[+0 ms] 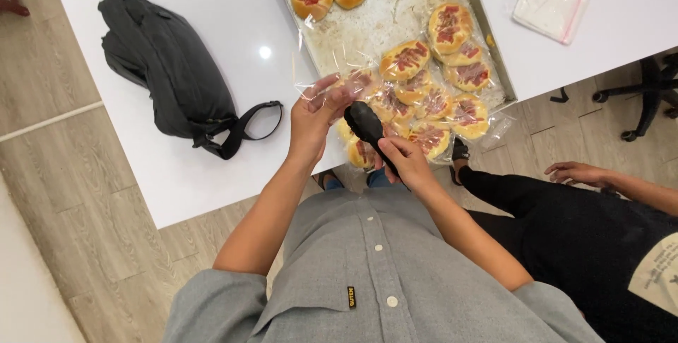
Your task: The person uses tongs to pick up baked buns from a tray and places them into clear plastic bags. They repeat this process for multiple buns, arranging the packaged buns on the table.
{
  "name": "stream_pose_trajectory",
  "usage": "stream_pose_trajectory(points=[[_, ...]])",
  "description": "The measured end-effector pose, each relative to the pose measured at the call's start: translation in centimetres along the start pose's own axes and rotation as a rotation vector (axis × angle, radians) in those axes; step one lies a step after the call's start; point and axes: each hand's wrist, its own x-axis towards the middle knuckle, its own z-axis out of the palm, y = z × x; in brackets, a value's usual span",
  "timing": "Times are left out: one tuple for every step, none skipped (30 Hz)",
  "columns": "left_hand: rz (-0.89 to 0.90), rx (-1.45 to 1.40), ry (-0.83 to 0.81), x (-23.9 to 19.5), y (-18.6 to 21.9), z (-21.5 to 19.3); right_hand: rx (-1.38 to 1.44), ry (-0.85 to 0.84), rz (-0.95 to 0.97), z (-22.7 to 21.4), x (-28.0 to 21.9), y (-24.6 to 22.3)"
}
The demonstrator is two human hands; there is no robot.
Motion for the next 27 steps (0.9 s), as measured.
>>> stream_pose_trajectory(points=[[0.009,0.003,-0.009,0.2,0.7,0.9,0.001,0.002,-0.013,-0.7,0.5,-0.3],[0.020,0.062,-0.056,-0.2,1.2,1.6,0.031,-0.007,0.000,-1.2,0.5,-0.3],[0.031,0.121,-0.103,-0.7,1.6,2.2,0.061,-0.016,0.013,-1.7,0.5,-0.2],[0.033,0.126,-0.096,-0.6,1.3,2.5,0.064,-0.023,0.015,-1.8,0.4,-1.7],[0.031,0.166,-0.125,-0.5,0.9,2.9,0.096,-0.040,-0.025,-1.9,0.2,-3.2],[0.024,0.203,-0.155,-0.7,0.3,3.3,0.126,-0.053,-0.061,-2.2,-0.2,-4.6],[0.020,0.203,-0.148,-1.7,0.0,3.6,0.126,-0.057,-0.054,-2.6,-0.6,-4.0],[0.023,0.221,-0.139,-1.8,-0.1,4.2,0.147,-0.054,-0.066,-3.2,-0.1,-3.8],[0.025,0.239,-0.129,-1.9,0.0,4.8,0.167,-0.051,-0.077,-3.8,0.4,-3.8],[0.036,0.238,-0.129,-1.5,-0.8,5.1,0.164,-0.056,-0.086,-4.5,0.4,-4.2],[0.083,0.215,-0.127,-1.1,-1.6,5.2,0.155,-0.109,-0.083,-5.3,0.5,-4.6],[0.130,0.191,-0.118,-0.9,-2.5,5.2,0.145,-0.167,-0.075,-5.9,0.5,-4.9],[0.139,0.188,-0.112,-0.9,-2.0,5.9,0.139,-0.177,-0.079,-6.3,0.4,-5.3],[0.174,0.112,-0.167,-1.0,-1.6,6.8,0.146,-0.246,-0.059,-6.7,0.3,-5.7],[0.209,0.036,-0.223,-1.0,-1.1,7.5,0.153,-0.315,-0.039,-7.1,0.2,-6.2],[0.224,0.030,-0.212,-1.3,-1.0,8.3,0.140,-0.330,-0.042,-7.9,0.5,-5.9],[0.242,0.032,-0.235,-1.5,-0.9,9.1,0.141,-0.343,-0.046,-8.5,1.0,-5.6],[0.257,0.037,-0.253,-1.9,-0.8,9.7,0.146,-0.359,-0.044,-9.0,1.3,-5.1],[0.268,0.033,-0.237,-1.8,-1.4,9.8,0.137,-0.376,-0.042,-9.4,1.2,-6.3],[0.285,0.033,-0.216,-1.7,-1.9,9.6,0.118,-0.350,-0.063,-9.6,1.1,-7.2],[0.301,0.033,-0.196,-1.6,-2.5,9.5,0.098,-0.323,-0.084,-9.7,1.0,-8.2],[0.296,0.039,-0.182,-1.9,-2.8,9.2,0.104,-0.332,-0.073,-10.2,1.4,-7.8],[0.281,0.091,-0.155,-2.2,-3.1,8.9,0.052,-0.307,-0.114,-10.7,1.9,-7.4],[0.266,0.141,-0.140,-2.3,-3.4,8.8,-0.001,-0.272,-0.162,-11.2,2.4,-7.1],[0.261,0.145,-0.139,-2.5,-4.4,8.6,0.004,-0.271,-0.158,-11.0,2.2,-7.2],[0.217,0.176,-0.114,-2.5,-5.2,8.5,-0.018,-0.267,-0.183,-10.7,2.2,-7.4],[0.174,0.206,-0.088,-2.5,-6.0,8.3,-0.040,-0.264,-0.207,-10.5,2.1,-7.6]])
